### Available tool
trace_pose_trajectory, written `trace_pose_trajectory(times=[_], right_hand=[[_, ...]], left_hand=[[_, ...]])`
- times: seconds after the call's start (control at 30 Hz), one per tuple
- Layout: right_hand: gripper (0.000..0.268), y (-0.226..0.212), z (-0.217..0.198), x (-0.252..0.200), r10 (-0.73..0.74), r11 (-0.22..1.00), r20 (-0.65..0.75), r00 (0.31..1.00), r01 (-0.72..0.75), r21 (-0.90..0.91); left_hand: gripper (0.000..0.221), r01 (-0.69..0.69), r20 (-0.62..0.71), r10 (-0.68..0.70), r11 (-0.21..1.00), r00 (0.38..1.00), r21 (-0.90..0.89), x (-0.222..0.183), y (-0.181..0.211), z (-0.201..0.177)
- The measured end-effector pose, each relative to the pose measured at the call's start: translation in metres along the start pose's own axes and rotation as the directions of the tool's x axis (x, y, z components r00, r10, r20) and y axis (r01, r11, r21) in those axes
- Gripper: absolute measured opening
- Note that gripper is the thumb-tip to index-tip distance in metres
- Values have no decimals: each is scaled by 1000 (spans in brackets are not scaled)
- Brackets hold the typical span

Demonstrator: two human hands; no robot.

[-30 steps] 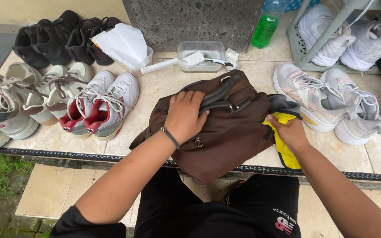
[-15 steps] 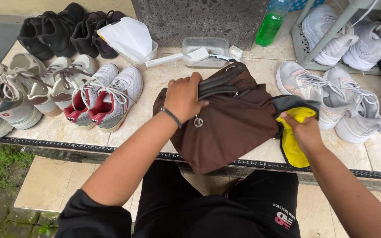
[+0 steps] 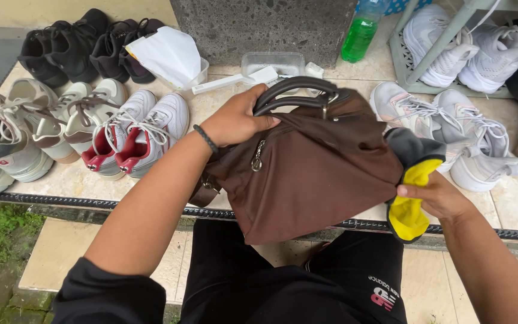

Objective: Cleaning a brown leather bag using a cloth and a brush with cleaning solution

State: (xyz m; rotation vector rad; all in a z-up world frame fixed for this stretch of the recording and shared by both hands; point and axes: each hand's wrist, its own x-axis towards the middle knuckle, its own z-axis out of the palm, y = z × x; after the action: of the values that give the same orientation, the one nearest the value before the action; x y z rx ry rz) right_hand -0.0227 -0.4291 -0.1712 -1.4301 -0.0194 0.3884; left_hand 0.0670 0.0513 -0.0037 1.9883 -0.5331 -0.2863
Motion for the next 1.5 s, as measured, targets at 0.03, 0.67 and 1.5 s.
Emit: trace_pose_trajectory(times=[0.03, 0.67, 1.5], right_hand=[[27, 1, 2, -2, 0, 1000, 1, 1000, 0, 1], [29, -74, 111, -14, -110, 918, -355, 928, -43, -394], [42, -38, 80, 95, 9, 965, -480, 877, -134, -226]], left_hand=[[41, 1, 0, -1, 1000, 1000, 1, 6, -19, 4], [47, 387, 389, -404, 914, 828, 124, 80, -118, 45], [74, 169, 51, -273, 721, 961, 672, -45, 12, 42]])
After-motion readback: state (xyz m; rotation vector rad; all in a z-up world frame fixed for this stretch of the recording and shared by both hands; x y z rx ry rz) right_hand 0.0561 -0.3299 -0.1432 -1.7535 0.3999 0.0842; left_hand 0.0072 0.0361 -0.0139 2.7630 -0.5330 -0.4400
